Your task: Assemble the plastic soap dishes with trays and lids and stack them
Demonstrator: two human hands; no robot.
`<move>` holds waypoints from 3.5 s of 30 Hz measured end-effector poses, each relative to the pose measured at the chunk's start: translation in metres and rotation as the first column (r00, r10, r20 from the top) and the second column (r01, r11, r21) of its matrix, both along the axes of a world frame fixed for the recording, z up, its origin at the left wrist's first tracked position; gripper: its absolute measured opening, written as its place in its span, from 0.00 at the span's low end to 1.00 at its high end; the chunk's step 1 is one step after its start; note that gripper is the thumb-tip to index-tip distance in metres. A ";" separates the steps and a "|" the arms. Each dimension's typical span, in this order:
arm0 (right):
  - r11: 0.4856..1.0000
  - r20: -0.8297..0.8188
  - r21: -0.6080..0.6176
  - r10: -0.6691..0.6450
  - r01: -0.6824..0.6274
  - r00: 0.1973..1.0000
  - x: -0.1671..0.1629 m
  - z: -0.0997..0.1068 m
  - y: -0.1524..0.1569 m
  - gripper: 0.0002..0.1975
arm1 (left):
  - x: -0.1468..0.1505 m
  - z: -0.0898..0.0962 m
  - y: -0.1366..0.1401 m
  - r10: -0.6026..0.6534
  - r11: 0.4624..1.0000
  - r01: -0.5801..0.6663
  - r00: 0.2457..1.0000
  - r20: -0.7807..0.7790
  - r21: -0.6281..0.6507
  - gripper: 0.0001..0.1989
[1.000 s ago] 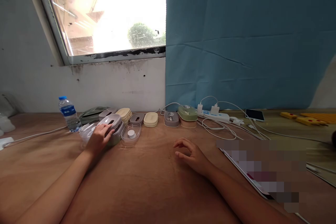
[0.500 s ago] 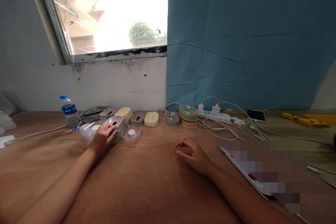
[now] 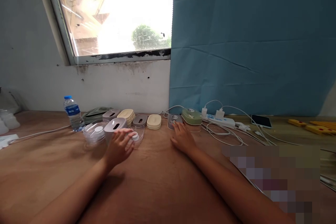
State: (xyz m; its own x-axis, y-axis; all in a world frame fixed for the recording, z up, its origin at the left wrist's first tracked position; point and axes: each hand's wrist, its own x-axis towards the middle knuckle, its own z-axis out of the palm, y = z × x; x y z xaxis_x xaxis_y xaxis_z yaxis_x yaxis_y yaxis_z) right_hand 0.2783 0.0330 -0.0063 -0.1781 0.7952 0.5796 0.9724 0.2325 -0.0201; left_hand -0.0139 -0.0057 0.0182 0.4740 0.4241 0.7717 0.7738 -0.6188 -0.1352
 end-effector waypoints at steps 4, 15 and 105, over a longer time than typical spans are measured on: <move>0.972 -0.084 0.034 -0.230 0.234 0.969 -0.018 -0.007 0.048 0.28 | 0.020 -0.009 -0.012 -0.134 0.990 0.138 0.987 -0.088 0.041 0.11; 0.901 -0.184 0.038 -0.419 0.432 0.889 -0.030 -0.015 0.080 0.21 | 0.017 -0.014 -0.007 -0.177 0.983 0.178 0.984 -0.034 0.044 0.07; 0.795 -0.834 -0.120 0.245 -0.595 0.495 0.002 0.001 -0.089 0.11 | 0.010 -0.036 0.037 0.003 0.975 -0.040 0.986 -0.170 -0.217 0.14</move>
